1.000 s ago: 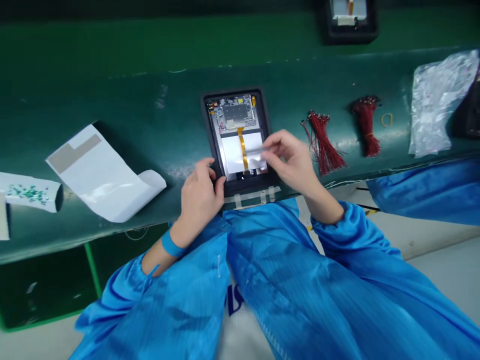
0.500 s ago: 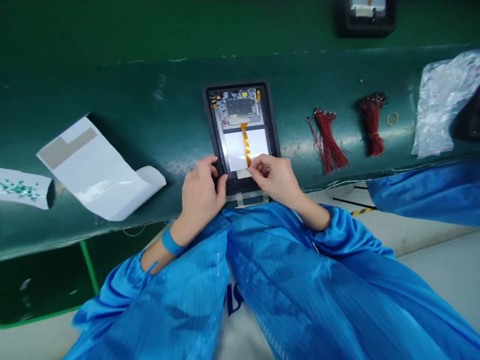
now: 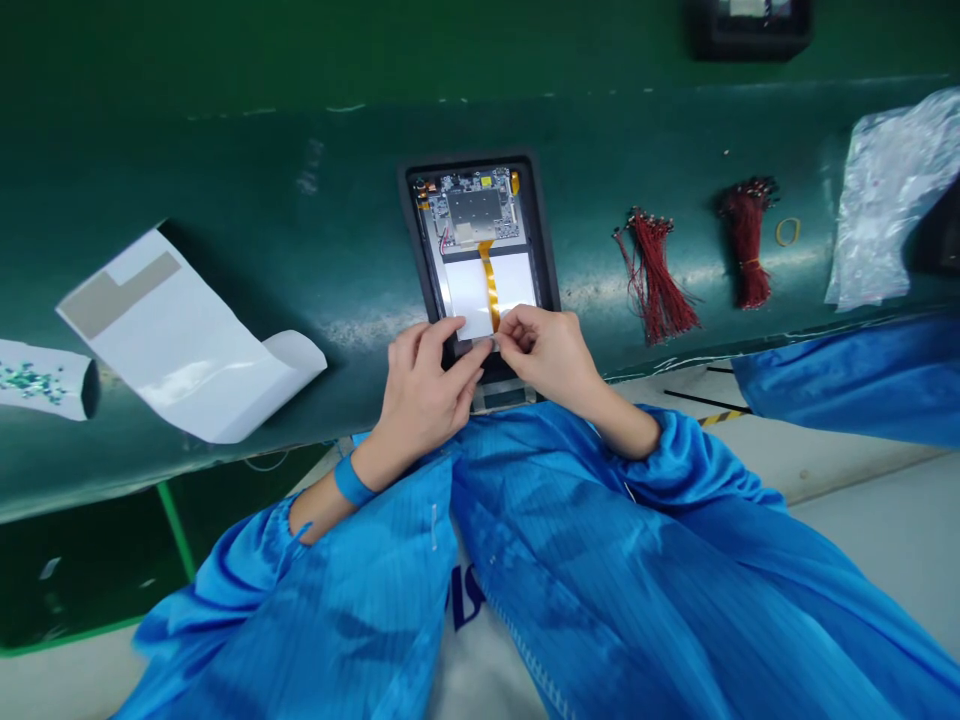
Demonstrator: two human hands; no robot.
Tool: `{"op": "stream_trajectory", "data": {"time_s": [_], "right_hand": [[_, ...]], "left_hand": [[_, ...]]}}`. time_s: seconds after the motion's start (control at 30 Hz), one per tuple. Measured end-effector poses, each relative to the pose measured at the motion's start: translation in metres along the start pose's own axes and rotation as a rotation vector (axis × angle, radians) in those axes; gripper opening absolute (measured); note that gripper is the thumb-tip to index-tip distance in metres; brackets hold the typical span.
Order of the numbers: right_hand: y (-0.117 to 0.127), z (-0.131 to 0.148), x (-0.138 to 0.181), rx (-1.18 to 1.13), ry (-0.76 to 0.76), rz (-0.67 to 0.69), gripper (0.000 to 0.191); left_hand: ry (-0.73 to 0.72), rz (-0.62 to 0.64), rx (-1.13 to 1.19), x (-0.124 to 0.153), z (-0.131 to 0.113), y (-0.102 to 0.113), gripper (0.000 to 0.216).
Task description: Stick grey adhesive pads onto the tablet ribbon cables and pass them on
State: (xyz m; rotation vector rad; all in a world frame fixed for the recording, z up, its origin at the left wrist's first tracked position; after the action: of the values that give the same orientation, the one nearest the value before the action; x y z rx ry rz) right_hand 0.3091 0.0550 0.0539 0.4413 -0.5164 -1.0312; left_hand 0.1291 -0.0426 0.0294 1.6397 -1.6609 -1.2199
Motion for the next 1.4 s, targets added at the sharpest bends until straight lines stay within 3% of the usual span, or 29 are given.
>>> {"op": "stream_trajectory", "data": {"time_s": [0.17,0.3,0.5,0.73,0.93,1.03,1.1,1.17,1.4], "right_hand": [[-0.005,-0.001,0.000,0.088,0.038,0.002,0.009],[-0.010,0.003,0.002,0.332,0.088,0.020,0.009],[0.016,-0.005,0.005,0.613,0.010,-0.044,0.009],[0.027,-0.025,0.005,0.485,0.019,-0.062,0.008],[0.031,-0.035,0.009,0.303,0.082,-0.065,0.010],[0.054,-0.053,0.001,0.269,0.086,-0.266,0.003],[0.074,-0.068,-0.012,0.359,0.090,-0.474,0.006],[0.090,-0.083,-0.028,0.477,0.085,-0.577,0.010],[0.104,-0.105,-0.068,0.655,0.018,-0.378,0.009]], "left_hand": [[-0.020,-0.017,-0.045,-0.002,-0.001,-0.003,0.042],[0.003,0.013,-0.071,0.001,-0.001,-0.005,0.043],[0.041,0.013,-0.091,0.013,0.005,-0.001,0.045],[-0.040,0.097,-0.058,-0.005,-0.009,-0.013,0.048],[-0.146,0.067,-0.073,0.009,0.018,0.003,0.050],[-0.144,0.047,-0.067,0.015,0.030,0.006,0.047],[-0.156,0.019,-0.055,0.014,0.030,0.004,0.045],[-0.178,-0.014,-0.036,0.013,0.027,0.000,0.043],[-0.162,-0.110,0.027,0.005,0.011,0.003,0.032]]}}
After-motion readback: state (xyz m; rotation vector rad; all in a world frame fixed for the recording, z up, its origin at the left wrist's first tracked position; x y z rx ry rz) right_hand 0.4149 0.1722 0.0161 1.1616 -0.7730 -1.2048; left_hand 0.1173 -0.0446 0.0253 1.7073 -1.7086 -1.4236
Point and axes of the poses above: each hand's wrist, its own x-axis away from the middle knuckle, its own y-axis out of the back of the hand, z = x × y, the point moved 2 cm from there along -x, towards the middle knuckle, and after that the axes turned 3 degrees about -z, right-handed, at the moved point
